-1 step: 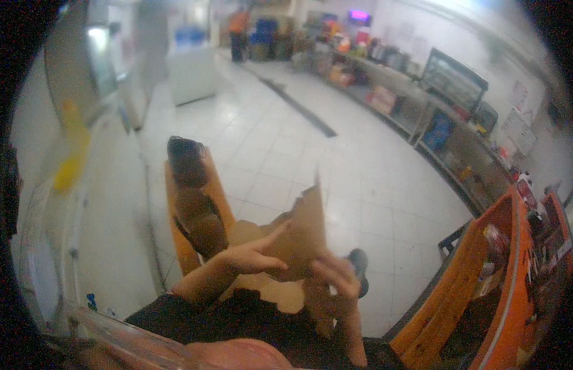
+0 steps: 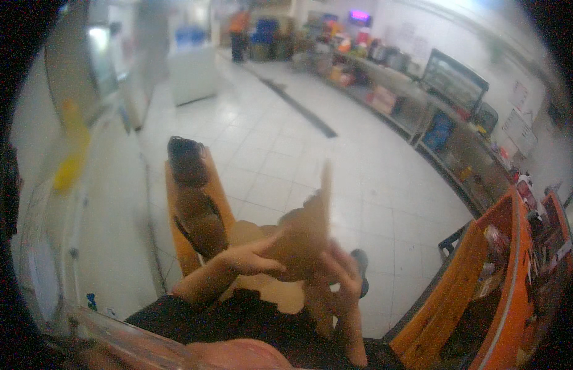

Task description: The person assembles several flat cardboard boxes by folding and interlocking the flaps. After stacking the assembled boxes, the person walks to a food counter, retrieves a plastic container, and uses a ladle to scoop cooked food from a metal tray into the container.

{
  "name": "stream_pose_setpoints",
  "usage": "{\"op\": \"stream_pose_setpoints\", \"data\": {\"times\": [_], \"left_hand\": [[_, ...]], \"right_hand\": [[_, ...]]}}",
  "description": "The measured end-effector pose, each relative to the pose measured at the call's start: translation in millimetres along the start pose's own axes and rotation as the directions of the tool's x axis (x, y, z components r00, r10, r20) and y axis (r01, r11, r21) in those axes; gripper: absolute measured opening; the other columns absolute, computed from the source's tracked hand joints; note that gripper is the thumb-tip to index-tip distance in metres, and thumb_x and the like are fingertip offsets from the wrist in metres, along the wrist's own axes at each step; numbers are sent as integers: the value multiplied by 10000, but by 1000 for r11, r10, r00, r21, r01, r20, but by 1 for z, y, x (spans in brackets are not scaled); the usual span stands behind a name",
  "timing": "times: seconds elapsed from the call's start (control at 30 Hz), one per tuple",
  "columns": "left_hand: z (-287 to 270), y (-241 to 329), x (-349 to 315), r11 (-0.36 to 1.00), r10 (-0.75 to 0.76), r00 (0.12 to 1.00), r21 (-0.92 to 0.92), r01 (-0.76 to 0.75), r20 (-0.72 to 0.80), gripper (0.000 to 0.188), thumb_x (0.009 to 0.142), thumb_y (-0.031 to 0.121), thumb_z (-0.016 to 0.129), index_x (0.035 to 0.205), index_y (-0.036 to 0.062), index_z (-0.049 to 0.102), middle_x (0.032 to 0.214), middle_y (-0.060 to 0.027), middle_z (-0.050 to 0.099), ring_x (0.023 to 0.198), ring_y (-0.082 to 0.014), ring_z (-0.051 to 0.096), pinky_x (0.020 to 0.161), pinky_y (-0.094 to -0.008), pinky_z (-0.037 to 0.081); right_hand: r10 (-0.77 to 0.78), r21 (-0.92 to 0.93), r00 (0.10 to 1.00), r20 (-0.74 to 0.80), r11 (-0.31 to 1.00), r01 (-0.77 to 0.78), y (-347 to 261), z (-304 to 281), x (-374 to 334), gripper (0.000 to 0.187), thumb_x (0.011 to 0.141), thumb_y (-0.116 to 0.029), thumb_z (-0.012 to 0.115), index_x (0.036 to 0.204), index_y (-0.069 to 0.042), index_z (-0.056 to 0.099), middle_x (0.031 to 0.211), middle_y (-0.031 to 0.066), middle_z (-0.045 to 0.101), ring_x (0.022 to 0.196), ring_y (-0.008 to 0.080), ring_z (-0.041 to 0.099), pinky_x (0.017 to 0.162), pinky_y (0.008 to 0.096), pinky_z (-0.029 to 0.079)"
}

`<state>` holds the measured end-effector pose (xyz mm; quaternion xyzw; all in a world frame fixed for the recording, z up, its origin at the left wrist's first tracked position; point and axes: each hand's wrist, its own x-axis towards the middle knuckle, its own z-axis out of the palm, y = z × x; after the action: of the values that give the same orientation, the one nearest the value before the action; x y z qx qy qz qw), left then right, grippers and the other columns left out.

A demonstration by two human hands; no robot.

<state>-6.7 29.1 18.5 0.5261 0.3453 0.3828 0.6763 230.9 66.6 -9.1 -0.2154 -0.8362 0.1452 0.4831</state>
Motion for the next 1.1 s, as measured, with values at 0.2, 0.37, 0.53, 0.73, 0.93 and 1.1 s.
{"op": "stream_pose_setpoints", "data": {"times": [0.2, 0.37, 0.53, 0.73, 0.93, 1.1], "left_hand": [[-32, -31, 7, 998, 55, 901, -7, -58, 430, 696, 894, 19, 523, 1463, 3, 122, 1462, -136, 300, 1314, -210, 324, 1095, -381, 270], [-39, -23, 15, 998, -37, 887, -32, 59, 461, 708, 886, 22, 540, 1465, 15, 132, 1449, -138, 326, 1289, -227, 370, 1061, -388, 333], [-26, -4, 9, 965, -243, 916, -20, 262, 318, 773, 749, 5, 554, 1443, 9, 214, 1304, -135, 448, 1177, -202, 434, 954, -314, 409], [-22, -3, 8, 968, -237, 914, 2, 251, 329, 756, 754, -4, 555, 1436, 3, 230, 1309, -147, 447, 1187, -208, 426, 980, -332, 385], [-27, -20, 13, 931, -114, 958, -309, 195, 262, 620, 852, 333, 522, 1344, -10, 366, 1270, -137, 497, 1165, -219, 468, 999, -346, 378], [-10, -32, 25, 860, -6, 982, -503, -91, -188, 656, 866, 544, 498, 1203, -19, 509, 1110, -130, 591, 1050, -233, 560, 948, -364, 444]], "right_hand": [[196, -36, 980, 27, 980, -195, 13, 7, 13, 561, 811, -250, 695, 1270, 8, 503, 1237, 230, 551, 1153, 399, 515, 946, 442, 423], [132, -148, 991, 34, 981, -126, 16, 10, 13, 639, 882, -405, 599, 1322, 34, 453, 1223, 240, 543, 1085, 330, 563, 885, 389, 485], [151, -88, 976, -155, 982, -166, 2, 19, 20, 543, 862, -294, 637, 1236, 77, 504, 1215, 259, 556, 1135, 383, 537, 955, 419, 421], [249, 211, 960, 127, 939, -272, 13, 26, 0, 483, 924, -331, 547, 1199, 66, 542, 1151, 204, 602, 1084, 281, 575, 937, 358, 426], [207, 448, 973, -97, 882, -143, -1, 26, 7, 90, 885, -96, 589, 884, -23, 641, 939, 119, 689, 1000, 252, 608, 1061, 522, 317], [-16, 390, 998, -55, 920, 37, 1, 24, 17, 201, 866, -236, 638, 773, -61, 609, 839, 85, 664, 930, 257, 611, 1046, 538, 329]]}}
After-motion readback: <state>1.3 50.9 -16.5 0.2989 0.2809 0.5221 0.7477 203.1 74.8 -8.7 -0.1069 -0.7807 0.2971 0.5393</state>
